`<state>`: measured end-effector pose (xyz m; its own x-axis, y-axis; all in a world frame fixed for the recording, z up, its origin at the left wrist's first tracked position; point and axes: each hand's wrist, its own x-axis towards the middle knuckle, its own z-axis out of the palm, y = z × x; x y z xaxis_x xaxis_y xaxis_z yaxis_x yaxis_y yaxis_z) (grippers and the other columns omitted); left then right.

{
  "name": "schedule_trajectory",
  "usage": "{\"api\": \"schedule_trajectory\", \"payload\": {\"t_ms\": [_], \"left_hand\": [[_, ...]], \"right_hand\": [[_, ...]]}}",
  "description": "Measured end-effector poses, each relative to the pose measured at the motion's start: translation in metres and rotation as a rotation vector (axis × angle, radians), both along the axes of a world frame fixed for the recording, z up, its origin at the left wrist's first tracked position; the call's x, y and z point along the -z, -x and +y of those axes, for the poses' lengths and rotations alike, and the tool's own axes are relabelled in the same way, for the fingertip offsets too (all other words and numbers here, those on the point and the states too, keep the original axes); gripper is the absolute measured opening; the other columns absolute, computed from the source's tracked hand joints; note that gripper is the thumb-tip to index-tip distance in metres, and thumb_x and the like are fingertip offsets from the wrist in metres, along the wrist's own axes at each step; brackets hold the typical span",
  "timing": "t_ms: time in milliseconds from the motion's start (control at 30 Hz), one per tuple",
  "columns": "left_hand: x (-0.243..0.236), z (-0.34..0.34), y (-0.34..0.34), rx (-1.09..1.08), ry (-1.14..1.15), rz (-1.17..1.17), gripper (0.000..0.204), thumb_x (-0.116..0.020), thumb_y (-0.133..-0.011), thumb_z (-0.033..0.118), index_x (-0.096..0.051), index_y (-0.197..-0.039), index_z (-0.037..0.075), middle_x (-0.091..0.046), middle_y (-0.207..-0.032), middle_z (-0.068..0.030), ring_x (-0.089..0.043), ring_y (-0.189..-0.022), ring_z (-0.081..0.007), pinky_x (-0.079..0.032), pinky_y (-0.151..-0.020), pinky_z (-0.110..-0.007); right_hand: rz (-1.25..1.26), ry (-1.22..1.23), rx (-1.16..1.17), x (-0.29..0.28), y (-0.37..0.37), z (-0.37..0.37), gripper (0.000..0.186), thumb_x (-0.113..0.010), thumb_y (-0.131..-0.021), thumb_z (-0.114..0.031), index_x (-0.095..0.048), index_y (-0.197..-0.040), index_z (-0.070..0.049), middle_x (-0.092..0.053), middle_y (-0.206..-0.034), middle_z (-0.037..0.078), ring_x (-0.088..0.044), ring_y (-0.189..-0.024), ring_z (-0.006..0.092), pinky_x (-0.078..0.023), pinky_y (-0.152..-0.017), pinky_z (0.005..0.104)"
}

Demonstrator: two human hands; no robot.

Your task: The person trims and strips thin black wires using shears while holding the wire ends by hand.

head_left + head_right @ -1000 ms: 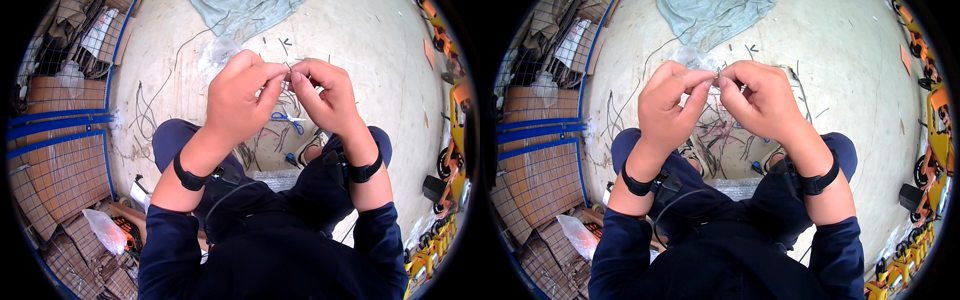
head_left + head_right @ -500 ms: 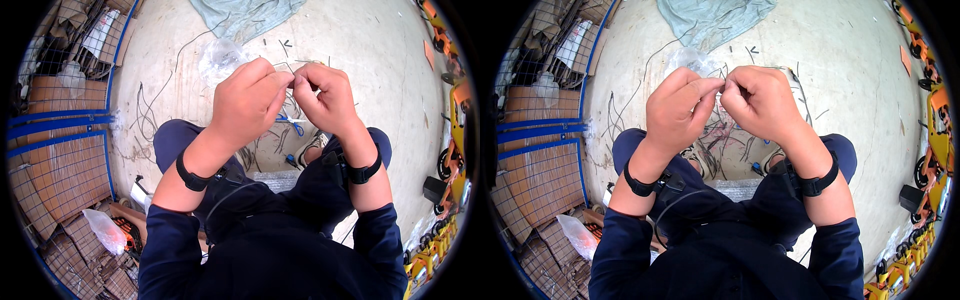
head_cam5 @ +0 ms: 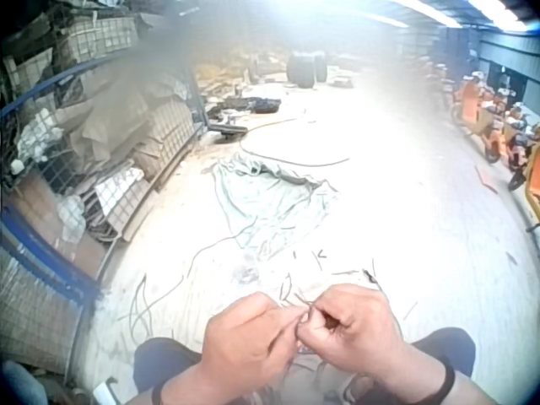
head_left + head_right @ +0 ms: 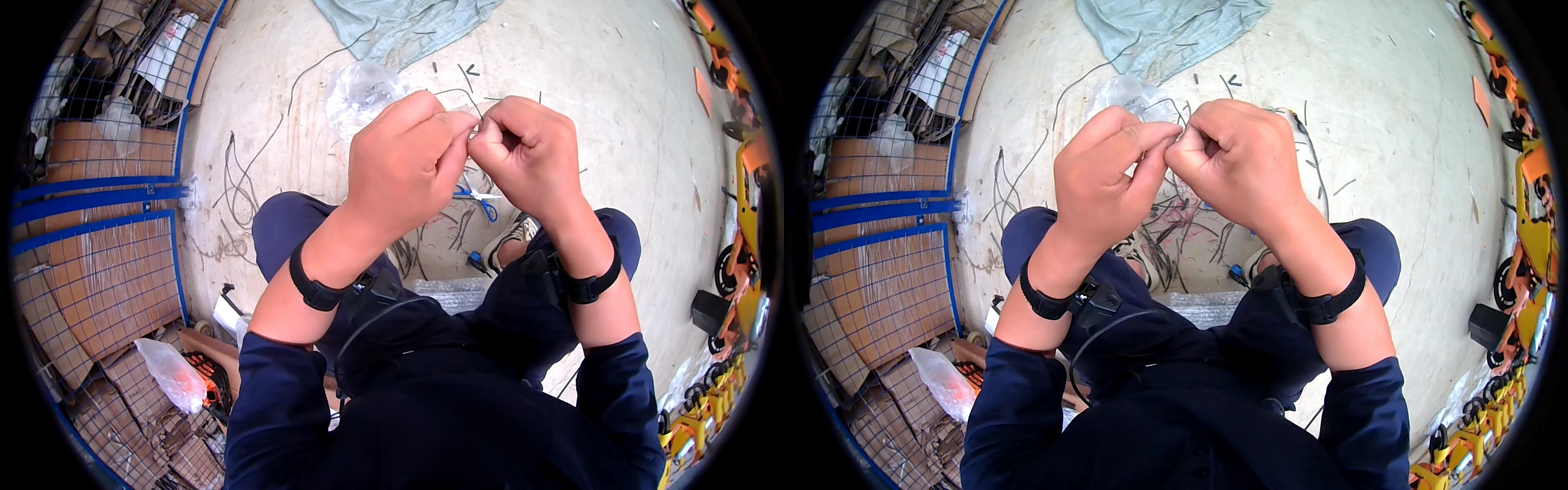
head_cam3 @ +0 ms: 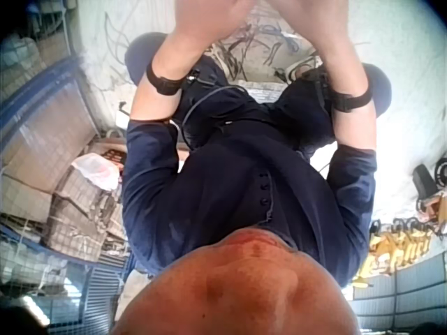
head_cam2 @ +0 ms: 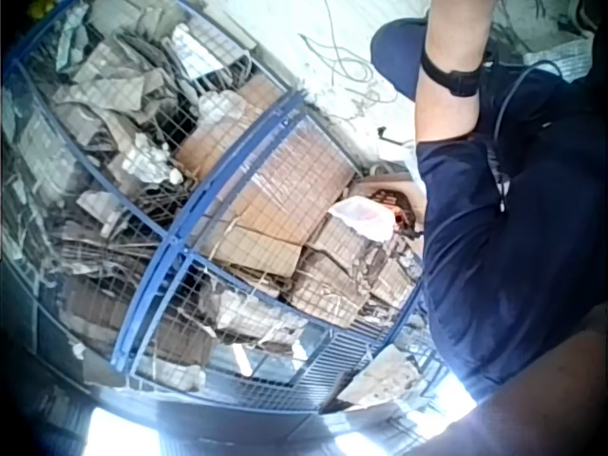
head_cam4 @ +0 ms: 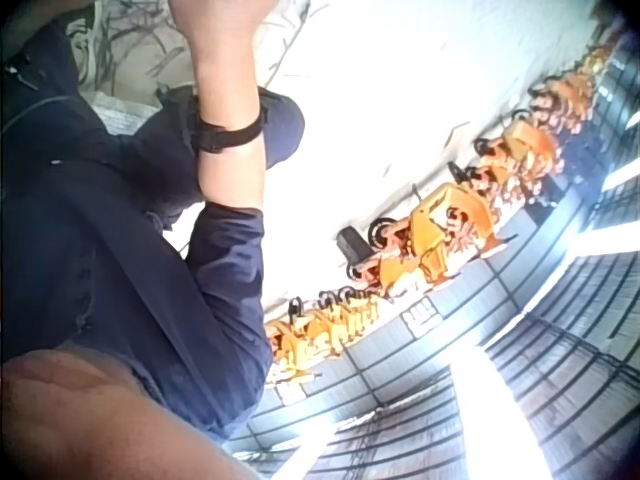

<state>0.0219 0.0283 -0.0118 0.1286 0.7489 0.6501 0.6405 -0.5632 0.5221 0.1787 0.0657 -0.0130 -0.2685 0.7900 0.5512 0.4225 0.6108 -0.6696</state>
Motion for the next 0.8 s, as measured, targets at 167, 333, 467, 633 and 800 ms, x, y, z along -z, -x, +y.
{"api": "schedule_trajectory", "payload": {"t_ms": [167, 333, 467, 633, 800], "left_hand": [[-0.0027, -0.0009, -0.0020, -0.026, 0.055, -0.035, 0.019, -0.068, -0.073, -0.005, -0.071, -0.089, 0.005, -0.057, -0.069, -0.0059, -0.057, -0.058, -0.0145, -0.043, -0.050, -0.025], [-0.0034, -0.0007, -0.0043, -0.027, 0.073, -0.082, 0.018, -0.067, -0.074, -0.004, -0.072, -0.089, 0.005, -0.057, -0.068, -0.0050, -0.056, -0.057, -0.0128, -0.041, -0.050, -0.024], [-0.0042, 0.0000, -0.0037, -0.024, 0.083, -0.092, 0.017, -0.067, -0.075, -0.003, -0.072, -0.089, 0.005, -0.056, -0.067, -0.0047, -0.055, -0.056, -0.0121, -0.040, -0.050, -0.024], [-0.0047, -0.0002, -0.0029, -0.010, 0.163, -0.162, 0.015, -0.068, -0.077, -0.001, -0.073, -0.089, 0.005, -0.055, -0.066, -0.0031, -0.053, -0.056, -0.0099, -0.039, -0.050, -0.023], [-0.0037, -0.0012, -0.0032, -0.019, 0.215, -0.201, 0.013, -0.068, -0.078, 0.000, -0.073, -0.089, 0.004, -0.054, -0.066, -0.0016, -0.051, -0.055, -0.0073, -0.037, -0.050, -0.022]], "right_hand": [[-0.003, -0.033, 0.029, -0.0009, 0.0014, 0.0015, 0.014, -0.062, -0.063, -0.002, -0.050, -0.056, -0.003, -0.047, -0.051, 0.009, -0.046, -0.044, 0.0230, -0.038, -0.042, 0.0321], [-0.034, -0.064, 0.053, 0.0002, -0.0005, 0.0035, 0.014, -0.063, -0.062, -0.001, -0.050, -0.056, -0.003, -0.046, -0.051, 0.009, -0.047, -0.044, 0.0234, -0.038, -0.042, 0.0323], [-0.034, -0.086, 0.065, -0.0009, -0.0008, 0.0040, 0.014, -0.063, -0.062, -0.002, -0.050, -0.055, -0.004, -0.046, -0.051, 0.009, -0.046, -0.045, 0.0237, -0.038, -0.042, 0.0326], [-0.074, -0.144, 0.085, -0.0003, -0.0031, 0.0068, 0.014, -0.063, -0.060, -0.002, -0.050, -0.055, -0.004, -0.046, -0.051, 0.008, -0.047, -0.045, 0.0239, -0.039, -0.042, 0.0329], [-0.096, -0.174, 0.103, 0.0007, -0.0034, 0.0085, 0.015, -0.064, -0.059, -0.002, -0.050, -0.055, -0.005, -0.046, -0.052, 0.008, -0.048, -0.047, 0.0242, -0.039, -0.043, 0.0327]]}}
